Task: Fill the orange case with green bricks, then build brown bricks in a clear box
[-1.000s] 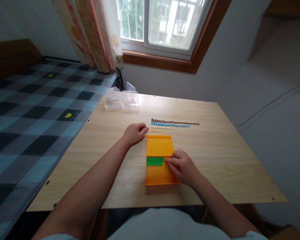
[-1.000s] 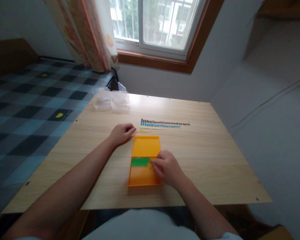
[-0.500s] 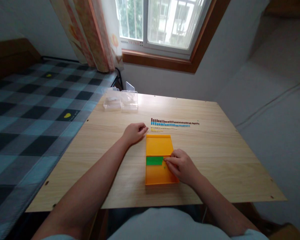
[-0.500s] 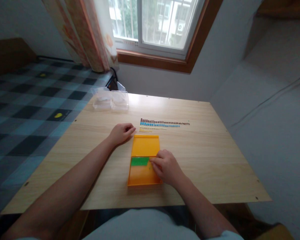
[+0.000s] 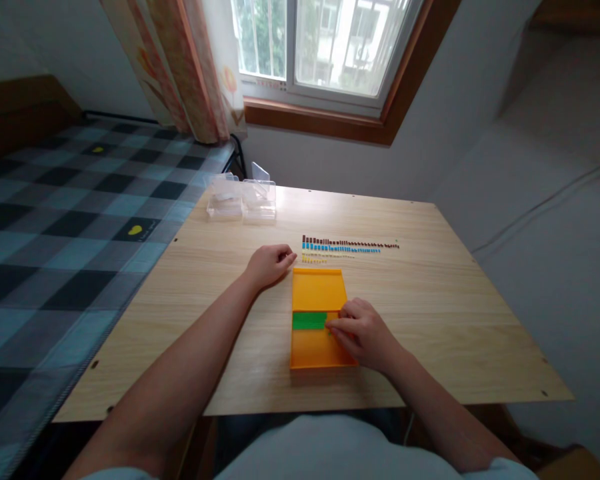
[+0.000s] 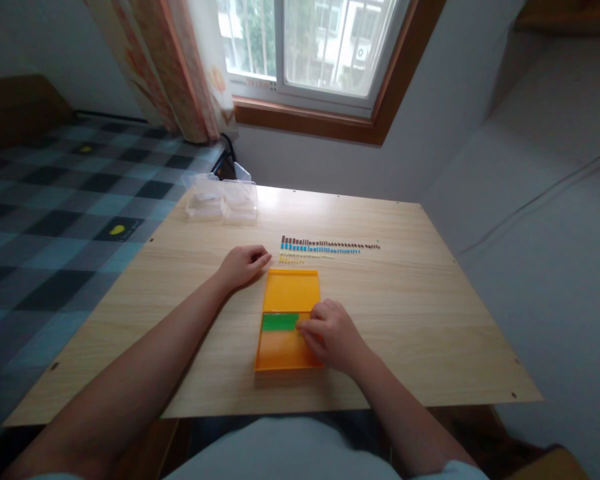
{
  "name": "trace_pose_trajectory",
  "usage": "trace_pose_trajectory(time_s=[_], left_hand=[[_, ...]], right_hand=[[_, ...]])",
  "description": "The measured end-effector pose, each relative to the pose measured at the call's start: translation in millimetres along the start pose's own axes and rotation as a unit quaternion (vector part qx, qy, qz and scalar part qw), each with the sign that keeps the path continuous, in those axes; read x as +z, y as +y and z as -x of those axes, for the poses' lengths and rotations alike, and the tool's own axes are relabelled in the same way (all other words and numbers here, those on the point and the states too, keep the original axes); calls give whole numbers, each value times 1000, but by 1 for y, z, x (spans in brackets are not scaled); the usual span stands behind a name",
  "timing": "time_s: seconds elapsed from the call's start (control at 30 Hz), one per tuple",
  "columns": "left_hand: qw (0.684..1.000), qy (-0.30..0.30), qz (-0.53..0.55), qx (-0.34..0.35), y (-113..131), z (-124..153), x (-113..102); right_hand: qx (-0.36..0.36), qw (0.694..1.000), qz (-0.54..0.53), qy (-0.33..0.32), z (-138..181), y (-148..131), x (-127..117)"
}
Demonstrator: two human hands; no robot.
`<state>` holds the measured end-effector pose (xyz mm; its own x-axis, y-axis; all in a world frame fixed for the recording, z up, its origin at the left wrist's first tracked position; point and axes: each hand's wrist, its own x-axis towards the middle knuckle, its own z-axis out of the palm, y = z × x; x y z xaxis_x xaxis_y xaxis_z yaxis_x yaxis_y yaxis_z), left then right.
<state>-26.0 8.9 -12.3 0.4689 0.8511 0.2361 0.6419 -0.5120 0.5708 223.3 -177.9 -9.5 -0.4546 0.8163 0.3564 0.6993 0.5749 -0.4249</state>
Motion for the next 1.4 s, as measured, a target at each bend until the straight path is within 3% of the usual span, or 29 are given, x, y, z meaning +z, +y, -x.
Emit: trace_pose_trajectory(time_s=[0.33,0.57,0.77,1.4], left_hand=[[1000,2,-3,0,0,0,0],[1000,1,0,-2,0,0,0],[1000,0,1,-6,0,0,0],[1000,2,-2,-4,2,0,-1]], right_hand=[[3,1000,6,-5,1,3,2],[-19,999,-26,29,5,3,-1],[-49,998,-30,11,7,3,-2],[2,999,4,47,1,2,0]])
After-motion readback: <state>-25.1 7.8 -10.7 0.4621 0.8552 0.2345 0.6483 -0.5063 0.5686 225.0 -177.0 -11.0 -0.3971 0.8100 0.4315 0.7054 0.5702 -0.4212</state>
